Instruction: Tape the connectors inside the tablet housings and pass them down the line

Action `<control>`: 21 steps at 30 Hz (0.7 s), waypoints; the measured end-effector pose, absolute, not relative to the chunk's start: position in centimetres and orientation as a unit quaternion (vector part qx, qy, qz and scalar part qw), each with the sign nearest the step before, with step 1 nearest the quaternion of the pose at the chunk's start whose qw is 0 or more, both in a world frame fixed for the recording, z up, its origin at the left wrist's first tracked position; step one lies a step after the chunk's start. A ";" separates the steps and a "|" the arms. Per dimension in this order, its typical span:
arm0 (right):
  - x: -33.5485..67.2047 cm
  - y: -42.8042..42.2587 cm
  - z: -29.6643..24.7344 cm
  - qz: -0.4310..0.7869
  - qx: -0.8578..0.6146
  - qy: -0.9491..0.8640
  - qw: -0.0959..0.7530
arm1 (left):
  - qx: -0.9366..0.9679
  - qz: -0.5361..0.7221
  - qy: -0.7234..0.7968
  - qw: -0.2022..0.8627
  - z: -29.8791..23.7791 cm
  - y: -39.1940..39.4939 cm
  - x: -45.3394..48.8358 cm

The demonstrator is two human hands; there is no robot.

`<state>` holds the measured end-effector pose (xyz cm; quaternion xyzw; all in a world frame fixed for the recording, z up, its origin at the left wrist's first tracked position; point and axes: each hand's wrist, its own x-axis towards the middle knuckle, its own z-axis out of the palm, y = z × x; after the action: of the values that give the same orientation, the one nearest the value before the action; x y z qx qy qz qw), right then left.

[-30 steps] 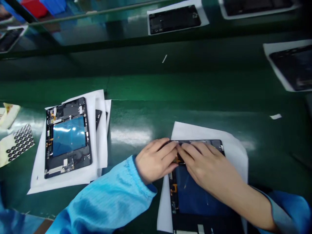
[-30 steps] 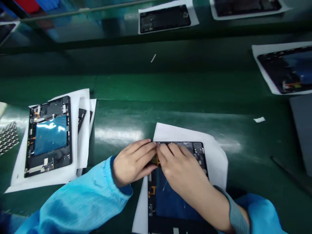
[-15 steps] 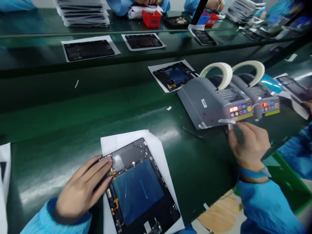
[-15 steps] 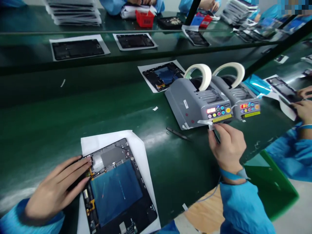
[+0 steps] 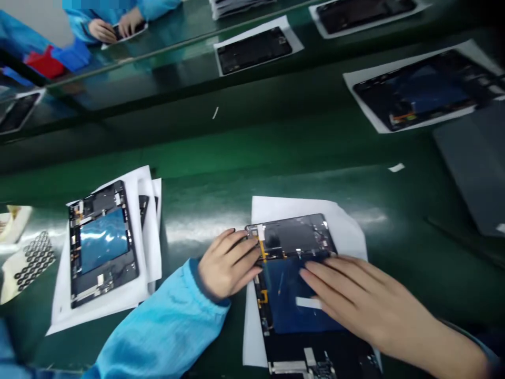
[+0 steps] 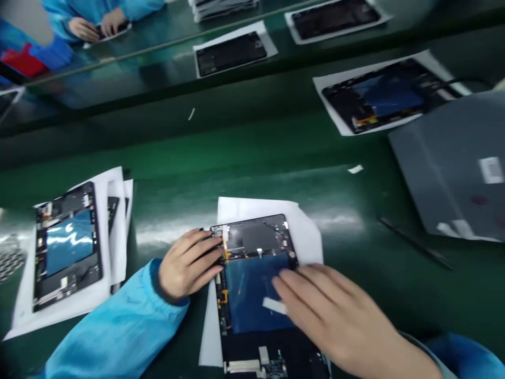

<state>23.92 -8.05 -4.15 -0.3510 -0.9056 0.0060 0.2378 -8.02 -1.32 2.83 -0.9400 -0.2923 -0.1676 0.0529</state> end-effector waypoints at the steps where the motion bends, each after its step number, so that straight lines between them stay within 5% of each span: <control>1: 21.5 -7.1 -3.7 0.003 -0.330 -0.915 0.233 | -0.941 -0.159 -0.295 0.046 2.6 -1.6 -8.1; 21: 17.7 -2.3 -2.1 0.028 -0.290 -0.932 0.217 | -0.950 -0.075 -0.302 -0.007 2.1 -2.5 -7.6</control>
<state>17.67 -2.33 -2.10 -0.2904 -0.9316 0.0279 0.2169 -7.61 -2.54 2.13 -0.9502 -0.3024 -0.0751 -0.0069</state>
